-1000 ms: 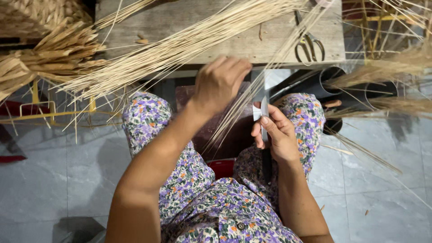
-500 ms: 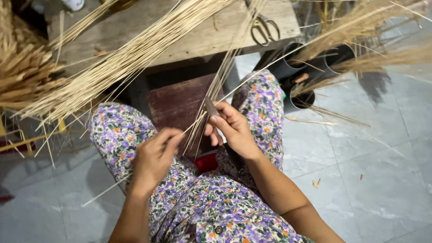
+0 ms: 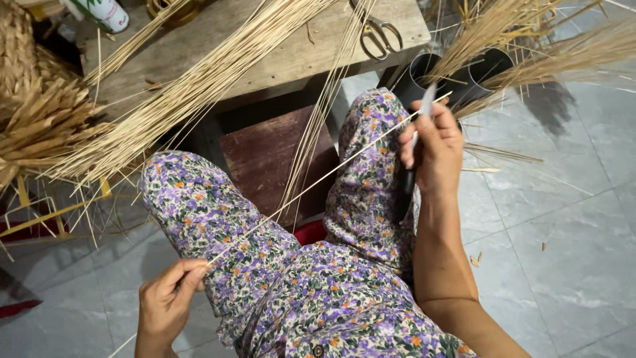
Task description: The person sits on a low stool and repeatedly splits dried plant stems into thinner strips using a fixed blade. They hold each stem with one hand and draw the blade along its length to separate it, then place the finished strips aside.
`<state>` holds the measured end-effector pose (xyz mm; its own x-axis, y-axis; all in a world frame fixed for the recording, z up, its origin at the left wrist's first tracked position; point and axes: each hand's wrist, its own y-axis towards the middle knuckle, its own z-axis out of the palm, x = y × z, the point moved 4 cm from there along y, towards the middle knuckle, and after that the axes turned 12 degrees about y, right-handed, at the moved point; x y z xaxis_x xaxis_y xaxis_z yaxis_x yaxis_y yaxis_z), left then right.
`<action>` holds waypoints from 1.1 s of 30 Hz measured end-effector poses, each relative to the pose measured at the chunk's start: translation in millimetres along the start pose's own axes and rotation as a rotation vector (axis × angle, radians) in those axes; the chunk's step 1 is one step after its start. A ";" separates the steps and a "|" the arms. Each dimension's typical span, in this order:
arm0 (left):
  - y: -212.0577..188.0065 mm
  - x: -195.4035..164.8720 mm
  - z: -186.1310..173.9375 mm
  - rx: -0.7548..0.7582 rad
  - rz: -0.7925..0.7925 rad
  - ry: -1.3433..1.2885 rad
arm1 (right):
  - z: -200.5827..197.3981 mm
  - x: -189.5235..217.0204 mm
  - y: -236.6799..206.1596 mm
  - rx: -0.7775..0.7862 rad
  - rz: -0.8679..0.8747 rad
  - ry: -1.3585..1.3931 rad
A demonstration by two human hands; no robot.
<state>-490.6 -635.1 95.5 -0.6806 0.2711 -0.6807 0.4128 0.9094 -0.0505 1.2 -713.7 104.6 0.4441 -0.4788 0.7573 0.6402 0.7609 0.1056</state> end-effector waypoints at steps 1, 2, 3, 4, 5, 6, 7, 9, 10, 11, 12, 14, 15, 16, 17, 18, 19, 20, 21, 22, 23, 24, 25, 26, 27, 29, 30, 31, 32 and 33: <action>-3.4 2.7 -1.0 -0.013 0.013 -0.003 | -2.9 2.5 -0.7 0.001 -0.023 0.008; -6.0 5.9 -3.4 -0.046 0.016 -0.020 | -5.5 4.9 -1.4 0.001 -0.047 0.017; -8.0 9.5 -6.0 -0.077 0.020 -0.035 | -7.4 6.9 -2.8 -0.001 -0.072 0.027; -10.4 12.9 -9.1 -0.109 0.023 -0.050 | -9.0 9.0 -4.0 -0.016 -0.094 0.031; -13.5 17.1 -12.9 -0.152 0.006 -0.088 | -9.6 11.6 -4.7 -0.032 -0.116 0.035; -15.9 20.2 -17.5 -0.193 -0.009 -0.127 | -8.1 14.8 -5.2 -0.049 -0.139 0.039; -17.8 23.4 -20.9 -0.234 -0.024 -0.166 | -6.0 17.7 -6.6 -0.068 -0.159 0.026; -19.2 27.2 -23.3 -0.276 -0.114 -0.268 | 4.8 28.6 -5.5 -0.098 -0.194 -0.003; -17.4 27.0 -22.4 -0.298 -0.160 -0.321 | 18.7 29.2 -5.8 -0.008 -0.181 -0.056; -10.6 21.3 -18.0 -0.257 -0.113 -0.336 | 35.6 25.4 -10.5 0.081 -0.167 -0.113; -2.4 13.9 -10.7 -0.219 -0.068 -0.351 | 54.0 20.2 -17.6 0.173 -0.152 -0.170; 11.7 -6.8 9.2 -0.173 0.002 -0.381 | 83.2 -11.9 -43.9 0.167 0.332 -0.374; 18.8 -18.7 21.7 -0.160 0.032 -0.395 | 110.6 -27.4 -57.8 0.374 0.463 0.002; 25.4 -29.5 31.7 -0.127 0.044 -0.367 | 126.2 -42.7 -73.7 0.429 0.594 -0.138; 29.6 -40.1 38.3 -0.097 0.056 -0.339 | 138.1 -54.8 -86.8 0.486 0.721 -0.281; 29.5 -48.0 41.5 -0.080 0.031 -0.288 | 148.3 -60.1 -90.5 0.534 0.709 -0.281; 29.0 -54.5 43.4 -0.059 0.008 -0.237 | 156.3 -65.1 -93.5 0.577 0.696 -0.280; 30.3 -58.9 44.3 -0.037 -0.015 -0.185 | 160.5 -67.8 -94.8 0.621 0.682 -0.280; 31.7 -62.7 44.0 -0.041 -0.008 -0.176 | 159.3 -68.9 -91.7 0.584 0.665 -0.299; 30.6 -64.9 43.5 -0.043 -0.008 -0.169 | 156.4 -69.5 -88.0 0.547 0.655 -0.319; 28.2 -64.6 41.8 -0.045 -0.012 -0.160 | 152.2 -70.6 -84.9 0.512 0.648 -0.337; 24.7 -62.5 38.4 -0.046 -0.009 -0.161 | 147.6 -70.6 -79.8 0.471 0.641 -0.278; 22.2 -58.7 33.1 -0.051 -0.001 -0.162 | 141.2 -69.3 -70.9 0.433 0.627 -0.221; 20.6 -53.5 28.9 -0.052 0.009 -0.162 | 133.0 -67.4 -62.1 0.391 0.611 -0.163; 17.3 -47.7 25.7 -0.055 0.019 -0.185 | 123.0 -64.3 -54.7 0.343 0.571 -0.172; 8.2 -33.6 20.8 -0.052 0.037 -0.232 | 100.0 -56.6 -43.4 0.240 0.495 -0.192; 4.0 -25.0 18.7 -0.050 0.017 -0.182 | 90.5 -52.6 -38.7 0.213 0.450 -0.187; 0.0 -16.6 15.9 -0.052 0.001 -0.133 | 81.7 -48.1 -33.1 0.188 0.402 -0.182; -4.0 -7.5 12.9 -0.054 -0.014 -0.083 | 72.7 -42.9 -27.7 0.164 0.353 -0.177; -7.8 0.6 9.1 -0.065 0.009 -0.071 | 63.9 -36.4 -22.4 0.148 0.296 -0.162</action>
<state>-488.7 -644.9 88.8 -0.6312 0.2589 -0.7311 0.3771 0.9262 0.0024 -69.3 -685.4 115.9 0.4842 -0.1619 0.8599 0.3956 0.9171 -0.0501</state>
